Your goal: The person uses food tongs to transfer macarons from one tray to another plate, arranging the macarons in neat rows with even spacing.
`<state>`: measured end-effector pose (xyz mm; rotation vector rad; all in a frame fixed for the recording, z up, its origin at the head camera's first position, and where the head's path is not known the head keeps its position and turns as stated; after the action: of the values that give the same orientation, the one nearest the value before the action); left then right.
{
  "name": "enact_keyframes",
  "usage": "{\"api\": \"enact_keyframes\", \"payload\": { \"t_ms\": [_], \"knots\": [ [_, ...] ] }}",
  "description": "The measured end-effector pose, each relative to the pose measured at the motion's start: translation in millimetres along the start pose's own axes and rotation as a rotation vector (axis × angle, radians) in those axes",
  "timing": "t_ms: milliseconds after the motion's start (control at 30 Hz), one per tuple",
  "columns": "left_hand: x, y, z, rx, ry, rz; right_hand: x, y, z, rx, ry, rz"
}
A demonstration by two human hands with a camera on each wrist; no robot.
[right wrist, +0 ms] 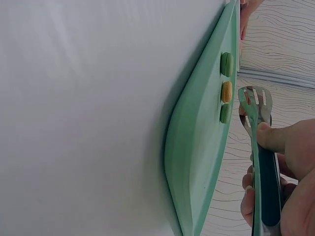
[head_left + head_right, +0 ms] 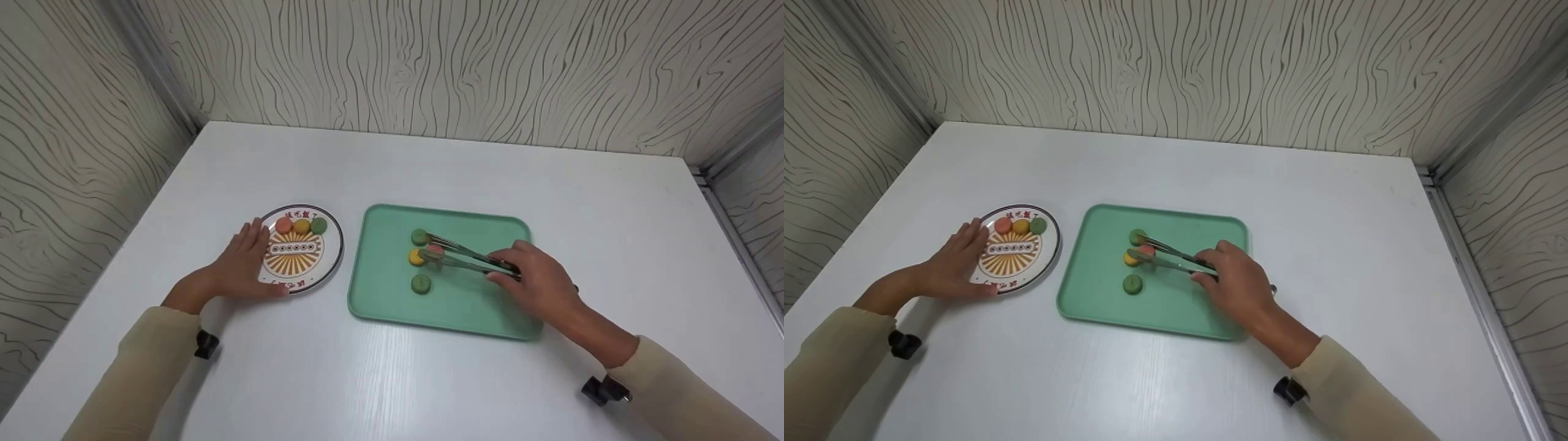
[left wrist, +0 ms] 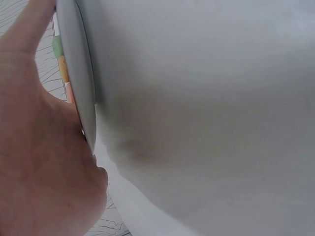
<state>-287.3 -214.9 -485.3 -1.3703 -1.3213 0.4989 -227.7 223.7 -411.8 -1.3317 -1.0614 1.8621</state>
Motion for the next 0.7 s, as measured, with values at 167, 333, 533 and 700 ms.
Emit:
{"api": "enact_keyframes", "payload": {
  "t_ms": [167,333,533,700],
  "knots": [
    [0.2,-0.1,1.8,0.010,0.012,0.006,-4.6,-4.9,2.6,0.015,-0.009,0.006],
    [0.0,0.3,1.8,0.014,0.016,0.005,-8.7,-7.1,5.9,0.011,-0.014,0.008],
    [-1.0,1.3,0.3,0.005,0.004,0.012,-15.8,-8.8,10.3,0.010,-0.029,0.005],
    [1.1,0.2,-1.2,0.010,0.012,0.019,-20.4,-6.3,13.8,0.003,-0.033,0.005]
  ]
}}
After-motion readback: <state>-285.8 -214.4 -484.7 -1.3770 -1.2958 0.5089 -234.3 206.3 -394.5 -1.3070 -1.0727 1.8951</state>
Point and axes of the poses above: each hand's wrist, its own z-axis towards the middle knuckle, its own y-axis out of the palm, x = y × z, the point moved 10 cm from there along z, towards the middle knuckle
